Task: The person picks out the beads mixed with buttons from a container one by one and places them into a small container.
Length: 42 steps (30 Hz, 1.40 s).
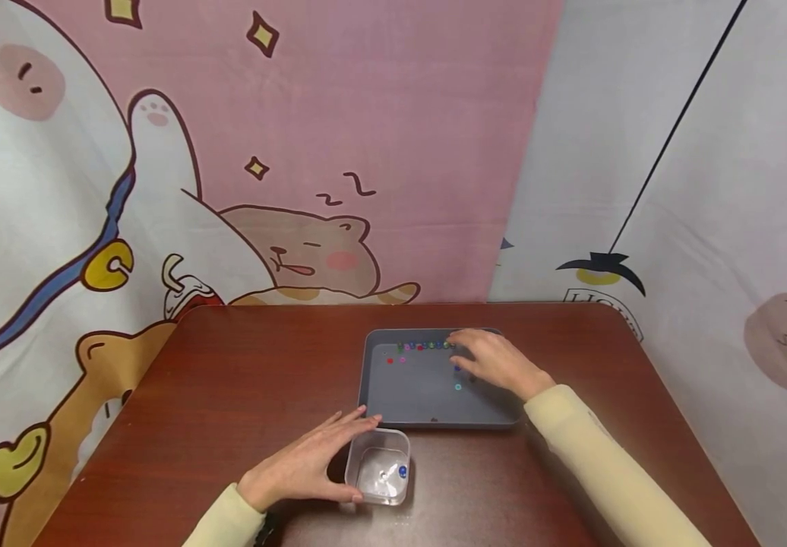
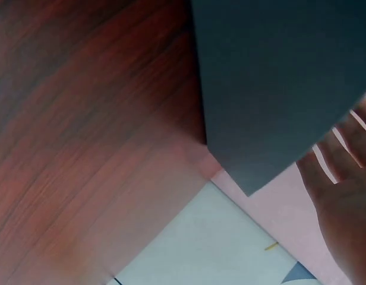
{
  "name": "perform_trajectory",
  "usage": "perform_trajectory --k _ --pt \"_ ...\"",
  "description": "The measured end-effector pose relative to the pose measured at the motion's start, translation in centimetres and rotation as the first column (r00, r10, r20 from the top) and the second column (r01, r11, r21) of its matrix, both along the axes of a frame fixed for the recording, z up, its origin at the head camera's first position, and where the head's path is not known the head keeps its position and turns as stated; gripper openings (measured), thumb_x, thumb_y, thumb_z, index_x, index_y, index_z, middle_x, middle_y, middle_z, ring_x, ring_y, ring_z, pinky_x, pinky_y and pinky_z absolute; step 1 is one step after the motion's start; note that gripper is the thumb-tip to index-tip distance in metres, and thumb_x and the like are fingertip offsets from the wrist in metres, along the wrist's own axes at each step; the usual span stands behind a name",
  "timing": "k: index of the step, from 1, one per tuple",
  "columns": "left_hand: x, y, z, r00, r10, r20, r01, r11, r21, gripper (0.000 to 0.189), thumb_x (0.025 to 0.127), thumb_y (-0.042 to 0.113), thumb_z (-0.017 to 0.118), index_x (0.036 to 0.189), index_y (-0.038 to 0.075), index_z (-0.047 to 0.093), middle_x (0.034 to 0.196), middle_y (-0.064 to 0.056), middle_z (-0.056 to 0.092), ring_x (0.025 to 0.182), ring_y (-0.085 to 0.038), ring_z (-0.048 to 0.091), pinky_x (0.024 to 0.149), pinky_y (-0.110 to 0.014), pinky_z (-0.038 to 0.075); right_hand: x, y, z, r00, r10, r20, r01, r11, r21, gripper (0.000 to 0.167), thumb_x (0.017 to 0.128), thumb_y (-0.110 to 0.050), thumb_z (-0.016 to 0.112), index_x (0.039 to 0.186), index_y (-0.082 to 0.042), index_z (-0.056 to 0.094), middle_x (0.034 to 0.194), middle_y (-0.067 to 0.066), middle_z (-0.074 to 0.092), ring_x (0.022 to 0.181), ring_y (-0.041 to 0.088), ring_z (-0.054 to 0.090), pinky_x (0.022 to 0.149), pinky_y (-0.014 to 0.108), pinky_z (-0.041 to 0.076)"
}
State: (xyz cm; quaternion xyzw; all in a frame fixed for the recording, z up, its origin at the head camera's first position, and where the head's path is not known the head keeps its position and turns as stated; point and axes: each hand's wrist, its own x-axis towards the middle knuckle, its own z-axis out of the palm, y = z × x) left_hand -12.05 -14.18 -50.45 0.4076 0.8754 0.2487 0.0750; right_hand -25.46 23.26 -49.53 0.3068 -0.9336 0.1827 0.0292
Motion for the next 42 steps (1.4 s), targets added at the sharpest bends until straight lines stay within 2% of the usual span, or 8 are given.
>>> perform_trajectory --k 7,21,37,42 --pt "-0.1 0.1 0.0 0.999 0.005 0.041 -0.005 1.000 -0.004 0.100 0.083 0.069 0.074 0.162 0.021 0.035 0.166 0.010 0.034 0.156 -0.020 0.024 0.123 -0.057 0.026 -0.6 -0.2 -0.2 1.000 -0.005 0.023 0.004 1.000 0.012 0.043 0.098 -0.023 0.073 0.135 -0.002 0.067 0.135 0.016 0.066 0.124 0.034 0.064 0.103 0.056 0.052" --pt "-0.2 0.1 0.1 0.998 0.010 0.057 -0.010 1.000 -0.004 0.100 0.084 0.069 0.073 0.162 0.021 0.035 0.166 0.009 0.033 0.156 -0.021 0.024 0.123 -0.058 0.026 -1.1 -0.7 -0.7 0.995 -0.021 0.093 0.017 0.999 0.044 0.046 0.098 -0.024 0.074 0.137 -0.002 0.064 0.139 0.018 0.063 0.128 0.036 0.060 0.106 0.057 0.050" --pt "-0.1 0.1 0.0 0.999 0.013 0.043 -0.013 1.000 -0.002 0.101 0.083 0.067 0.075 0.162 0.021 0.035 0.166 0.008 0.035 0.156 -0.021 0.025 0.123 -0.057 0.026 -1.3 -0.6 -2.1 0.996 -0.048 0.080 0.045 0.998 0.041 0.040 0.099 -0.019 0.072 0.135 -0.001 0.067 0.131 0.018 0.066 0.119 0.034 0.065 0.099 0.054 0.055" --pt "0.0 0.1 0.0 0.999 0.015 0.050 -0.015 1.000 -0.001 0.101 0.083 0.068 0.075 0.163 0.022 0.035 0.166 0.007 0.035 0.156 -0.020 0.024 0.124 -0.057 0.026 -1.4 -0.6 -2.3 0.998 -0.036 0.049 0.033 0.998 0.052 0.037 0.098 -0.017 0.072 0.131 -0.001 0.069 0.128 0.017 0.067 0.118 0.034 0.065 0.098 0.054 0.055"
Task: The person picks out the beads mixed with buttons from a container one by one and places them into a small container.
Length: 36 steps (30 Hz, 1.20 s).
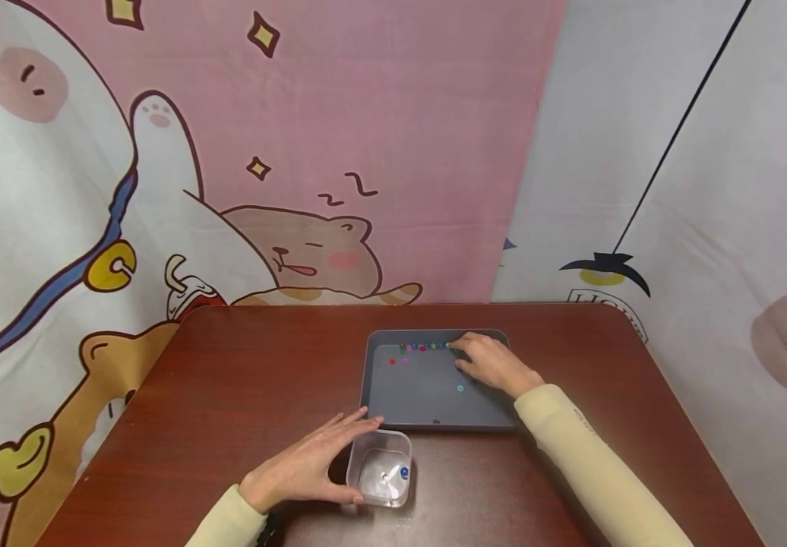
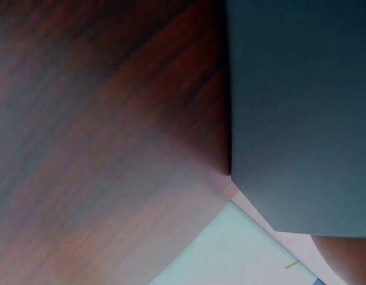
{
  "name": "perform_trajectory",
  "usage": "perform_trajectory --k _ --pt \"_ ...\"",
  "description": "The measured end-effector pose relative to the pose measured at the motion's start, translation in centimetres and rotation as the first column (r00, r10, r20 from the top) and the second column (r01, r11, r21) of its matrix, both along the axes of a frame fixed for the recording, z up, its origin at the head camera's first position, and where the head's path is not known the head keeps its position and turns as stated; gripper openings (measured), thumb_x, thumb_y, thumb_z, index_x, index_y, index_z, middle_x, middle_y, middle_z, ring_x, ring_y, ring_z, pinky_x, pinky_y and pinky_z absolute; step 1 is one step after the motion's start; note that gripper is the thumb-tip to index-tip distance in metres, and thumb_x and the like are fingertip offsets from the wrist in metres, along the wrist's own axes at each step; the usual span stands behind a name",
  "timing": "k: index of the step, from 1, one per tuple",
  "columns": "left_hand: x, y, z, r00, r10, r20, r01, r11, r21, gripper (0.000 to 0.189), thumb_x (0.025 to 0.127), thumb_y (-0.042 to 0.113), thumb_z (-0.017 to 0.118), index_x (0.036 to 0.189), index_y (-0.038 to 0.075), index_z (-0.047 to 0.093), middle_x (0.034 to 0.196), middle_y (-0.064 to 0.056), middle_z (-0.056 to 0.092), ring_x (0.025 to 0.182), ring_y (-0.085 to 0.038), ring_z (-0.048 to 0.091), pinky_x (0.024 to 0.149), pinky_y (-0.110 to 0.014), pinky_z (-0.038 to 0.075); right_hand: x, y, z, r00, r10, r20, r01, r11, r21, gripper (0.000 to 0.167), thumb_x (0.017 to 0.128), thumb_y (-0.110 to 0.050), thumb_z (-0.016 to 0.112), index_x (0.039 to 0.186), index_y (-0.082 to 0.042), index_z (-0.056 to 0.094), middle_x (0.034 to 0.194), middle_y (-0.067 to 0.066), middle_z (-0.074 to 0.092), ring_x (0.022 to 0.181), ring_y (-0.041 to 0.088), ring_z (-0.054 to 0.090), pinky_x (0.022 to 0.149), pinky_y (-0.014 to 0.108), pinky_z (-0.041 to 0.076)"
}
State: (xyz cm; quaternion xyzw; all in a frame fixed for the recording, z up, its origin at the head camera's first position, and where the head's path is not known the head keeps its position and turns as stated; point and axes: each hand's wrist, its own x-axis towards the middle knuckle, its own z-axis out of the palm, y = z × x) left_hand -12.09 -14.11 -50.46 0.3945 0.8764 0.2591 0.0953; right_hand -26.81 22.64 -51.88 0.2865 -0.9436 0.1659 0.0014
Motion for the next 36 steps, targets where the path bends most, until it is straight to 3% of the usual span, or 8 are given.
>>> perform_trajectory --k 24,36 --pt "0.0 -0.1 0.0 1.000 0.005 0.014 -0.005 1.000 0.008 0.100 0.083 0.067 0.076 0.163 0.023 0.034 0.166 0.008 0.035 0.156 -0.020 0.025 0.123 -0.058 0.027 0.3 0.0 -0.1 0.998 0.007 -0.064 -0.007 1.000 0.004 0.018 0.096 -0.013 0.074 0.114 -0.008 0.077 0.108 0.006 0.071 0.101 0.026 0.069 0.087 0.047 0.060" --pt "0.1 -0.1 0.0 1.000 -0.003 -0.014 0.003 1.000 0.004 0.101 0.083 0.066 0.077 0.163 0.023 0.034 0.166 0.006 0.036 0.156 -0.021 0.025 0.123 -0.057 0.027 1.6 0.3 2.3 0.995 0.003 -0.098 -0.008 0.999 -0.048 0.021 0.096 -0.017 0.075 0.115 -0.007 0.078 0.113 0.007 0.072 0.105 0.029 0.069 0.091 0.052 0.058"
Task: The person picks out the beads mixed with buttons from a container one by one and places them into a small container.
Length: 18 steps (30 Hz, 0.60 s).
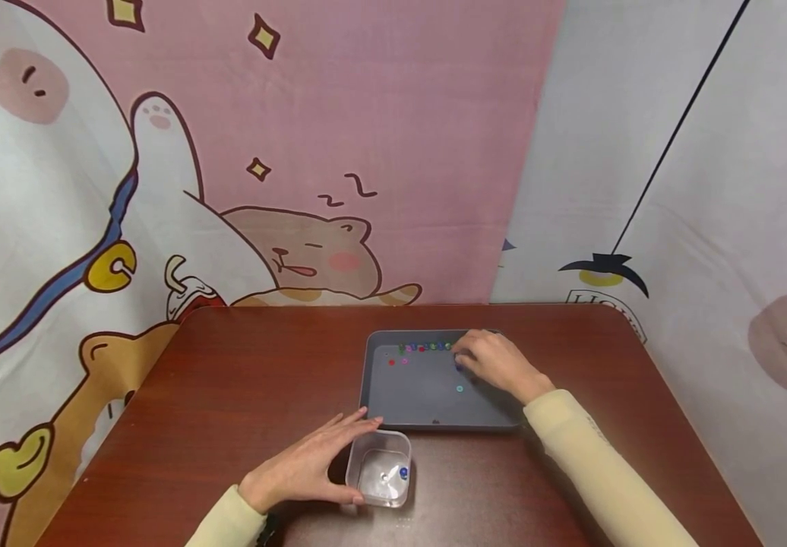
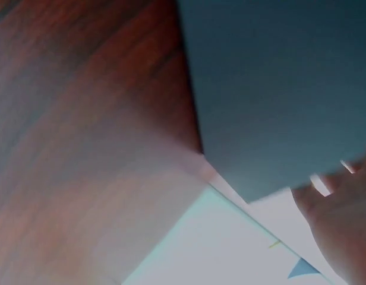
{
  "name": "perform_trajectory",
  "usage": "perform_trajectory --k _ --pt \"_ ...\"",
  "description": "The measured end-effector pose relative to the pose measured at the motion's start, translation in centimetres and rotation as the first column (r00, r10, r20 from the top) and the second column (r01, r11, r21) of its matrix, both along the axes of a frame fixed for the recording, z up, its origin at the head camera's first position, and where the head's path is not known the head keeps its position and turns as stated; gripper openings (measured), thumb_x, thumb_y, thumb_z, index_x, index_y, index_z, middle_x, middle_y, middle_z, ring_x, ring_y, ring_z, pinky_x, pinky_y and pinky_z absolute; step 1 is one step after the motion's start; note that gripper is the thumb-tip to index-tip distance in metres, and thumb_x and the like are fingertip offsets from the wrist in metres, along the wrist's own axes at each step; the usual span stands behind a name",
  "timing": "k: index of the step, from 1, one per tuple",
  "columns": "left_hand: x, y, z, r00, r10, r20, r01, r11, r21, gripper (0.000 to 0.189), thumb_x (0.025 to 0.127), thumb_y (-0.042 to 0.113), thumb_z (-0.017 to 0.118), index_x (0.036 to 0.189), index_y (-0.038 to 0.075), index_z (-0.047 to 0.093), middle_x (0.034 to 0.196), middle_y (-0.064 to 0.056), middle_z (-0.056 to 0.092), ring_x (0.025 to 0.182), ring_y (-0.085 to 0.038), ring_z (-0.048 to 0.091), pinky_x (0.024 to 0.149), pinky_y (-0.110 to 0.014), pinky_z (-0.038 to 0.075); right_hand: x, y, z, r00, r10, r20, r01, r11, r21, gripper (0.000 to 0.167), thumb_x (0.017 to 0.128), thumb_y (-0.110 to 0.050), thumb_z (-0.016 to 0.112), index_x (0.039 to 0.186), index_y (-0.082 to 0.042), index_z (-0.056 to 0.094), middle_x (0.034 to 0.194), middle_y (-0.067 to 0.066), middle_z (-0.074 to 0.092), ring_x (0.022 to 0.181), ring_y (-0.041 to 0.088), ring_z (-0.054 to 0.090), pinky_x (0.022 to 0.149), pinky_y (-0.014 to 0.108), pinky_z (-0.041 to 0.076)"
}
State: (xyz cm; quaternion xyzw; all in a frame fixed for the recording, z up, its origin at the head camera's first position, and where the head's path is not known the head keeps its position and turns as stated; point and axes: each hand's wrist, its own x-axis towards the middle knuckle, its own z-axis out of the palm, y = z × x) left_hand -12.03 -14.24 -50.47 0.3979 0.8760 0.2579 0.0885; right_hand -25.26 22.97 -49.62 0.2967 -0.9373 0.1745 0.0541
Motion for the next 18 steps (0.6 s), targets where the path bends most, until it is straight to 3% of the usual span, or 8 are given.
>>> perform_trajectory --k 9,18 --pt "-0.1 0.0 -0.1 1.000 0.003 0.004 -0.003 1.000 -0.003 0.101 0.083 0.067 0.076 0.162 0.020 0.035 0.166 0.005 0.036 0.156 -0.020 0.024 0.123 -0.057 0.027 1.5 -0.1 1.5 0.999 0.016 -0.037 -0.019 0.998 -0.058 0.020 0.096 -0.018 0.076 0.115 -0.011 0.077 0.116 0.005 0.071 0.110 0.027 0.068 0.093 0.052 0.057" --pt "-0.1 0.1 0.0 0.999 0.015 0.047 -0.015 1.000 -0.002 0.100 0.083 0.066 0.076 0.162 0.022 0.035 0.166 0.001 0.036 0.156 -0.020 0.024 0.123 -0.058 0.027 4.0 -1.4 2.4 0.996 0.050 -0.077 -0.058 0.994 -0.096 0.020 0.095 -0.021 0.077 0.115 -0.015 0.077 0.124 0.004 0.070 0.119 0.028 0.065 0.096 0.052 0.057"
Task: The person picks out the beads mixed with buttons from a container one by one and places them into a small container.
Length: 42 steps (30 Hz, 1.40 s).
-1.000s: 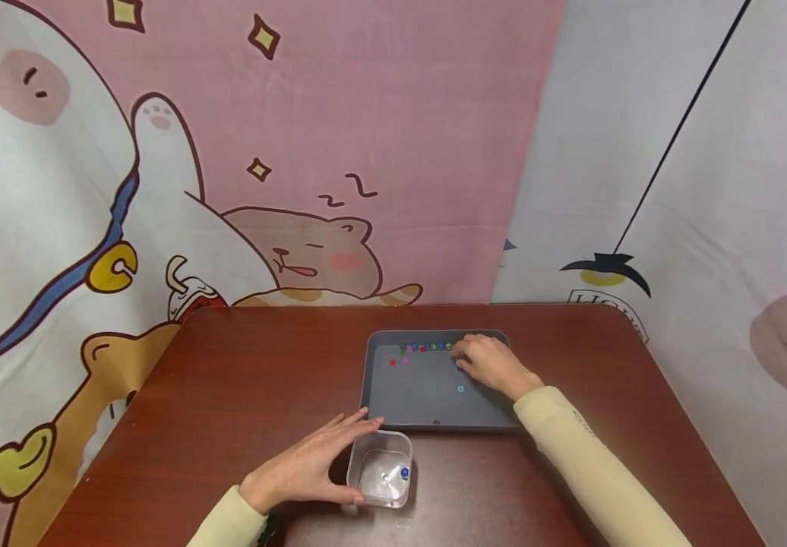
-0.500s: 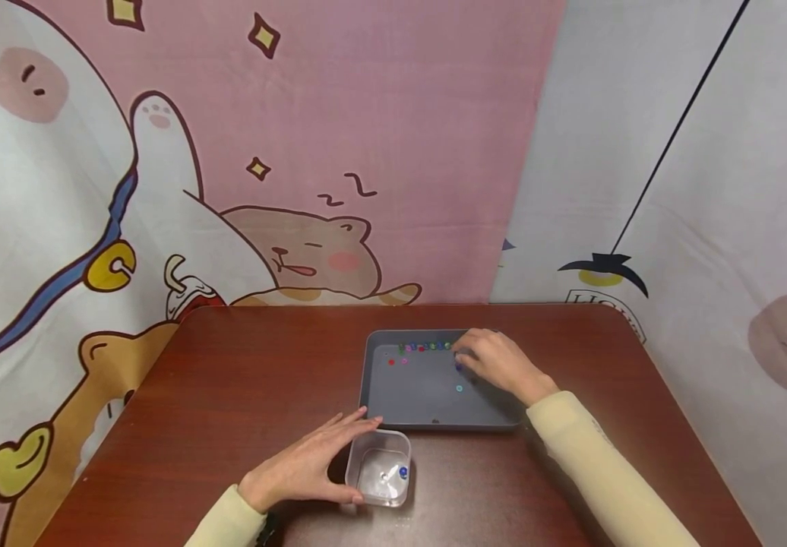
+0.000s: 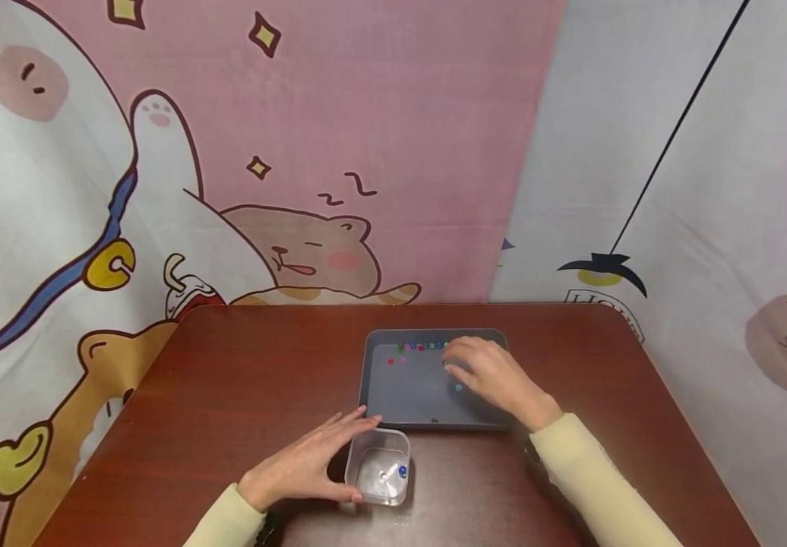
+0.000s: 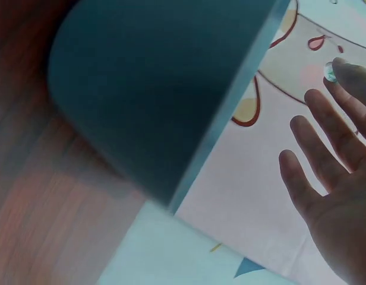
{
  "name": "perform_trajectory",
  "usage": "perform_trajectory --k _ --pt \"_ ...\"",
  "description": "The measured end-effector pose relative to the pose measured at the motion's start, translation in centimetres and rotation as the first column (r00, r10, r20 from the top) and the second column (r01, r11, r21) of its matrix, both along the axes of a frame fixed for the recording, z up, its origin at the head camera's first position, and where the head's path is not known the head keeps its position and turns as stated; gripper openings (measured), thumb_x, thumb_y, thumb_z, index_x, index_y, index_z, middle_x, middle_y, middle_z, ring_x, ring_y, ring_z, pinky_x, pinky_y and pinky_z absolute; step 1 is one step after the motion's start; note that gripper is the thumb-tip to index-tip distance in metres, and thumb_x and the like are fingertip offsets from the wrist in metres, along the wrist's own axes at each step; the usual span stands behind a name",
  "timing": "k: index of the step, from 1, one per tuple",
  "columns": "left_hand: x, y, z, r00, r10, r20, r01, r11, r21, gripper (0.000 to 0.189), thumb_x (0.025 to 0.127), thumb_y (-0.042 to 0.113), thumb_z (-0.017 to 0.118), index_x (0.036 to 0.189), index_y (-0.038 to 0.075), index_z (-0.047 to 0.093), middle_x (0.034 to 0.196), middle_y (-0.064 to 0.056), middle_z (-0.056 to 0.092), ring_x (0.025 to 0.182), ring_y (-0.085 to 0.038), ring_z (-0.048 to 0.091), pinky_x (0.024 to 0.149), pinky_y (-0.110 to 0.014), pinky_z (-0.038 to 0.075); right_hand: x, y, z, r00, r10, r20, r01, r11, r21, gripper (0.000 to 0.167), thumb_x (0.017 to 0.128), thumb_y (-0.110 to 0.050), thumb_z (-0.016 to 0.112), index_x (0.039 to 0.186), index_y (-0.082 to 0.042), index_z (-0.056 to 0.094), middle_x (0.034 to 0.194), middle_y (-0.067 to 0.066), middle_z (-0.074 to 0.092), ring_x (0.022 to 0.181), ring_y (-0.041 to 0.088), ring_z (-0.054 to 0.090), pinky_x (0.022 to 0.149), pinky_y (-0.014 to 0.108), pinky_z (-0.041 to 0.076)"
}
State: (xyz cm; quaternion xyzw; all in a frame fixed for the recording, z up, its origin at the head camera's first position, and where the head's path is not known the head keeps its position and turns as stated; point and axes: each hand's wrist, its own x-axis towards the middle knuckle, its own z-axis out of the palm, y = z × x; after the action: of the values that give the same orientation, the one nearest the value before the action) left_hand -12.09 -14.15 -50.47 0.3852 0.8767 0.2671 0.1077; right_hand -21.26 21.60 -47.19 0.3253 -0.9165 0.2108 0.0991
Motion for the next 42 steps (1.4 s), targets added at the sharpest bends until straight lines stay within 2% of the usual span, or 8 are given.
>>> perform_trajectory --k 5,13,23,28,35,42 --pt "0.0 0.0 0.0 1.000 0.001 0.015 -0.001 1.000 0.003 0.101 0.083 0.068 0.075 0.163 0.022 0.035 0.166 0.000 0.036 0.156 -0.019 0.024 0.123 -0.059 0.027 1.4 -0.9 0.5 0.999 0.029 -0.036 -0.031 0.999 -0.036 0.020 0.093 -0.020 0.079 0.113 -0.015 0.077 0.124 0.002 0.070 0.119 0.026 0.065 0.097 0.051 0.056" --pt "-0.1 0.0 0.0 1.000 -0.005 0.017 0.005 1.000 0.012 0.100 0.083 0.068 0.075 0.162 0.021 0.036 0.166 0.005 0.035 0.156 -0.020 0.024 0.123 -0.059 0.027 3.6 -2.4 0.5 0.991 0.091 -0.101 -0.101 0.990 -0.100 0.022 0.089 -0.018 0.083 0.110 -0.017 0.078 0.122 0.000 0.071 0.116 0.022 0.067 0.096 0.048 0.057" --pt "0.0 0.1 0.0 1.000 -0.012 0.006 0.012 1.000 0.020 0.099 0.084 0.067 0.075 0.162 0.021 0.035 0.166 0.006 0.036 0.156 -0.021 0.025 0.122 -0.059 0.029 5.8 -4.0 0.1 0.964 0.188 -0.185 -0.220 0.961 -0.168 0.023 0.088 -0.016 0.084 0.109 -0.019 0.077 0.122 -0.001 0.071 0.119 0.022 0.066 0.094 0.050 0.057" --pt "0.0 0.1 0.1 1.000 -0.022 -0.003 0.022 1.000 0.019 0.099 0.084 0.067 0.074 0.163 0.021 0.034 0.166 0.001 0.036 0.156 -0.021 0.024 0.122 -0.058 0.028 6.8 -4.9 -0.2 0.952 0.231 -0.201 -0.268 0.947 -0.179 0.019 0.092 -0.021 0.081 0.110 -0.020 0.076 0.122 -0.003 0.071 0.119 0.021 0.066 0.093 0.050 0.058" --pt "-0.1 0.0 0.3 1.000 -0.025 0.007 0.025 0.999 0.021 0.099 0.085 0.066 0.074 0.163 0.021 0.034 0.166 0.001 0.036 0.156 -0.022 0.025 0.122 -0.060 0.028 8.2 -5.8 -0.7 0.926 0.305 -0.220 -0.347 0.919 -0.189 0.022 0.090 -0.019 0.082 0.112 -0.019 0.076 0.122 -0.003 0.071 0.119 0.021 0.065 0.096 0.047 0.057" --pt "-0.1 0.0 0.2 1.000 -0.029 -0.002 0.029 0.999 0.029 0.098 0.085 0.066 0.074 0.163 0.021 0.034 0.166 -0.001 0.037 0.156 -0.023 0.025 0.122 -0.060 0.028 8.9 -6.2 -1.2 0.918 0.337 -0.210 -0.374 0.912 -0.170 0.021 0.092 -0.024 0.080 0.113 -0.021 0.075 0.121 -0.005 0.071 0.119 0.020 0.065 0.097 0.044 0.055"
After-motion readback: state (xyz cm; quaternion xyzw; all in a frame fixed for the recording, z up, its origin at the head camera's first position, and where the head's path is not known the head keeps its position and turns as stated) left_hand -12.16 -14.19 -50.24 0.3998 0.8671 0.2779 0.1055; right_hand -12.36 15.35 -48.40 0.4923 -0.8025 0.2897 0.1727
